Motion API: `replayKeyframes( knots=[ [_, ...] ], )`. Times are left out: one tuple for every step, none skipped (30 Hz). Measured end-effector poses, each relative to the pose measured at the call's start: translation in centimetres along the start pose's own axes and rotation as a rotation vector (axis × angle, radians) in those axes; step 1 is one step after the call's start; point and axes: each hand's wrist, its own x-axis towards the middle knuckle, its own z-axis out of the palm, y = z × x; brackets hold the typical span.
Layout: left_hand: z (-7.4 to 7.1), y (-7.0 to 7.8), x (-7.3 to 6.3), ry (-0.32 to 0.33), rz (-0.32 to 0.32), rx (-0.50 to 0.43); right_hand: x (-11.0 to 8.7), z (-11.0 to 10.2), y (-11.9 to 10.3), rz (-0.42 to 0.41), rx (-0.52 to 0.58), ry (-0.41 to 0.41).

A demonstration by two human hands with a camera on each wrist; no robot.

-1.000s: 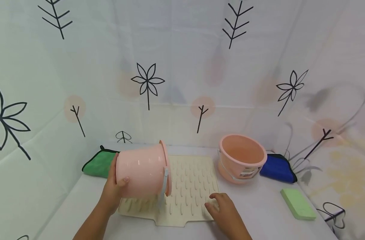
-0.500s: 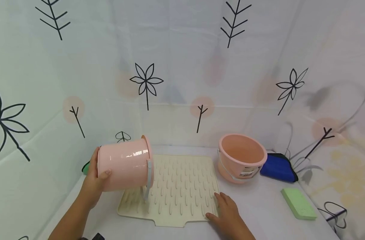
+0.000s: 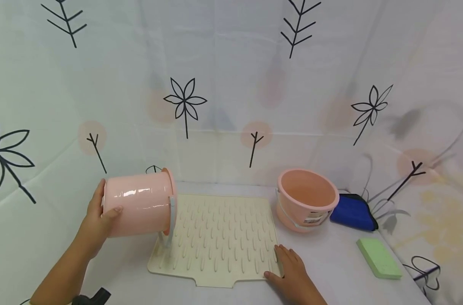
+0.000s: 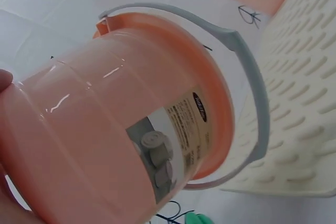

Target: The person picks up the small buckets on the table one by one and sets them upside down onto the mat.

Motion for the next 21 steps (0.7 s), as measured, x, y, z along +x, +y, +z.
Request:
replayKeyframes(
  knots=[
    [-0.3, 0.2, 0.1, -0.001, -0.003, 0.021, 0.0, 0.0, 0.0, 0.005, 0.002, -0.003],
    [-0.5, 0.4, 0.2, -0.002, -0.001, 0.044, 0.0, 0.1, 0.0, 0.008, 0.004, -0.006],
    [-0.7, 0.6, 0.4, -0.006, 0.003, 0.060, 0.0, 0.1, 0.0, 0.012, 0.004, -0.006],
    [-0.9, 0.9, 0.6, -0.011, 0.007, 0.075, 0.0, 0.1, -0.1, 0.014, 0.006, -0.006],
    [-1.1, 1.1, 0.7, -0.020, 0.008, 0.092, 0.0, 0.1, -0.1, 0.012, 0.005, -0.005],
    [-1.2, 1.4, 0.9, -0.027, 0.014, 0.110, 0.0, 0.1, -0.1, 0.007, 0.006, -0.004],
    [-1.3, 1.7, 1.1, -0.036, 0.018, 0.130, -0.1, 0.0, -0.1, 0.004, 0.007, -0.001],
    [-1.2, 1.9, 1.2, -0.045, 0.021, 0.153, -0.1, 0.0, -0.1, 0.002, 0.010, 0.002],
    [-1.1, 2.2, 1.4, -0.057, 0.017, 0.178, -0.1, 0.0, -0.1, 0.000, 0.011, 0.005],
    [-1.0, 2.5, 1.5, -0.069, 0.008, 0.208, -0.1, 0.0, -0.1, -0.002, 0.012, 0.006],
    [-0.7, 2.7, 1.6, -0.083, -0.004, 0.236, -0.2, 0.0, -0.1, -0.004, 0.012, 0.008],
    [-0.4, 2.9, 1.7, -0.097, -0.017, 0.260, -0.2, -0.1, -0.1, -0.005, 0.011, 0.009],
    [0.0, 3.0, 1.8, -0.109, -0.029, 0.288, -0.2, -0.1, -0.1, -0.004, 0.010, 0.011],
    [0.4, 3.1, 1.9, -0.120, -0.038, 0.303, -0.2, -0.1, -0.1, -0.008, 0.009, 0.011],
    [0.9, 3.2, 2.0, -0.128, -0.040, 0.316, -0.2, -0.1, -0.1, -0.008, 0.010, 0.011],
    [1.3, 3.3, 2.2, -0.131, -0.037, 0.329, -0.2, -0.1, -0.2, -0.009, 0.011, 0.010],
    [1.7, 3.3, 2.3, -0.136, -0.037, 0.344, -0.2, 0.0, -0.2, -0.010, 0.013, 0.012],
    [2.0, 3.4, 2.3, -0.138, -0.030, 0.359, -0.2, 0.0, -0.2, -0.009, 0.015, 0.013],
    [2.5, 3.4, 2.5, -0.140, -0.018, 0.379, -0.2, 0.1, -0.2, -0.023, 0.018, 0.021],
    [2.9, 3.5, 2.6, -0.143, -0.011, 0.391, -0.3, 0.1, -0.2, -0.037, 0.015, 0.032],
    [3.4, 3.5, 2.7, -0.145, -0.002, 0.414, -0.3, 0.1, -0.2, -0.051, 0.014, 0.046]
  ],
)
